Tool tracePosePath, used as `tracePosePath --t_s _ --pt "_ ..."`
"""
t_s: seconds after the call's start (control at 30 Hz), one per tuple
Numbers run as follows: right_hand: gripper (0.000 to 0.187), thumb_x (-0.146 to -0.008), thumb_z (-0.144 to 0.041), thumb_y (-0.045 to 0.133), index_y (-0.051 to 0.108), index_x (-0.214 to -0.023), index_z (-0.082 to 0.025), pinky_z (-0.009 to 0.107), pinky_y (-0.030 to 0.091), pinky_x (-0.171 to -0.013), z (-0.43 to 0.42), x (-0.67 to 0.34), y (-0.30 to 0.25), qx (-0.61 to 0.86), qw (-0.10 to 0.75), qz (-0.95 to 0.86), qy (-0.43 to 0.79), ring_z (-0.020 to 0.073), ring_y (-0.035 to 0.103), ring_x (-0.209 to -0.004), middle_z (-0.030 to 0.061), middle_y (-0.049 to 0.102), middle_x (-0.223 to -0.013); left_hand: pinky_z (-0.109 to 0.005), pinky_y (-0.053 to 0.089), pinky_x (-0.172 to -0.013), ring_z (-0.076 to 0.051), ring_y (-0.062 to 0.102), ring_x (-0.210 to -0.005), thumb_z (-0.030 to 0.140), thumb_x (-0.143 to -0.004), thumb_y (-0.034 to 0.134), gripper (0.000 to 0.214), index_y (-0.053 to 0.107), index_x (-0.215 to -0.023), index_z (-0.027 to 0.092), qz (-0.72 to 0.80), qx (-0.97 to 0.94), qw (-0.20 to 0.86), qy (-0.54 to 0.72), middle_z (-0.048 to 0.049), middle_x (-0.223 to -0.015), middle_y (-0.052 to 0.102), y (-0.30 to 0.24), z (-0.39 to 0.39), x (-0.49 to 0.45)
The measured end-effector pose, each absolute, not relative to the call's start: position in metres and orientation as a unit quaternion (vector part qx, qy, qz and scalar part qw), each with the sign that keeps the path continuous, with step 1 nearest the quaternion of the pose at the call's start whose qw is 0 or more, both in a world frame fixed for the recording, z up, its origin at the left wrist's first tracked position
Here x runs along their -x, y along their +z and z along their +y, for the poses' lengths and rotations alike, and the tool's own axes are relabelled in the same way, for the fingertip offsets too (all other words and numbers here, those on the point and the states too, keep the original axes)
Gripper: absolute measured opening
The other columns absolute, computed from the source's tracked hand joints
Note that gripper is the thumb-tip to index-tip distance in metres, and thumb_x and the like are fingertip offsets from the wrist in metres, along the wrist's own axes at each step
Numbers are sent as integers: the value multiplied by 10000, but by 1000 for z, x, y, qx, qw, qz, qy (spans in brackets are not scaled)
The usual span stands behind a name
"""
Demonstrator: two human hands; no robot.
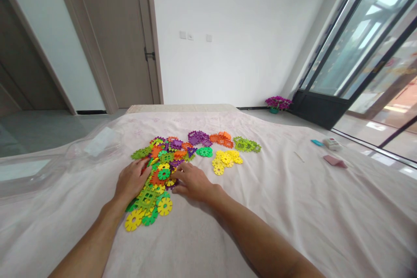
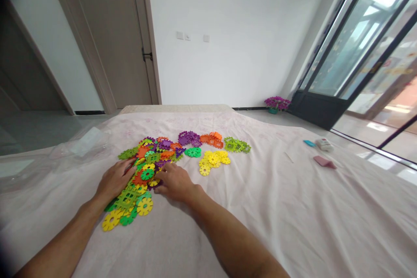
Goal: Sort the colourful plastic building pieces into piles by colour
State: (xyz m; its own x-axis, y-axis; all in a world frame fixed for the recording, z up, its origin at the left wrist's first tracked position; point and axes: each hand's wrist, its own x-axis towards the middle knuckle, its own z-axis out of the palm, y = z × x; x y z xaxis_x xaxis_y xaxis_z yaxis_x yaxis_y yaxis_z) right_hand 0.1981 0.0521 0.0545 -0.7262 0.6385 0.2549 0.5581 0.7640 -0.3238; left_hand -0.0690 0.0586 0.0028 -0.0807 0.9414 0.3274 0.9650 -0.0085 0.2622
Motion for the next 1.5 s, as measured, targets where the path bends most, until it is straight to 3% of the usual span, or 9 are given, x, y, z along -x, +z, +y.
tracePosePath --t_s 0.4,0.53,0.83,1.17,1.33,1.5 --pt "73 -891 -267 599 617 -889 -197 272 362 -696 50 -201 58 308 171 -934 59 174 554 -851 38 636 -936 -380 437 -1056 -257 598 -1218 463 -971 366 522 613 -1339 187 -704 676 26 -214 -109 -1345 638 2 59 69" --pt "152 -944 -197 497 621 -858 -185 255 332 -660 54 -202 58 339 202 -917 66 143 550 -771 33 659 -885 -384 437 -1053 -259 593 -1224 469 -975 355 522 618 -1331 192 -705 676 24 -213 -109 -1343 638 1 59 70" --pt "194 -870 -172 539 730 -836 -182 227 326 -616 102 -257 78 507 289 -802 130 131 591 -683 11 708 -763 -402 437 -1054 -272 590 -1231 465 -975 344 539 615 -1344 181 -705 678 20 -209 -112 -1358 627 2 59 70" --pt "243 -857 -191 525 768 -852 -186 241 359 -657 120 -327 100 682 177 -708 54 182 651 -826 67 747 -897 -404 425 -1068 -269 576 -1243 471 -976 331 553 601 -1359 178 -706 678 13 -204 -114 -1387 610 3 59 69" --pt "185 -817 -156 608 774 -891 -189 225 393 -671 113 -302 95 563 227 -782 141 160 658 -800 21 748 -848 -414 424 -1069 -277 574 -1246 471 -975 333 558 596 -1367 174 -708 677 9 -201 -121 -1392 607 4 59 69" --pt "110 -804 -204 726 766 -905 -188 222 402 -652 89 -247 79 423 213 -847 242 135 625 -728 -1 717 -806 -395 430 -1063 -265 584 -1234 464 -970 354 531 607 -1347 189 -707 676 16 -207 -111 -1380 620 4 58 69"
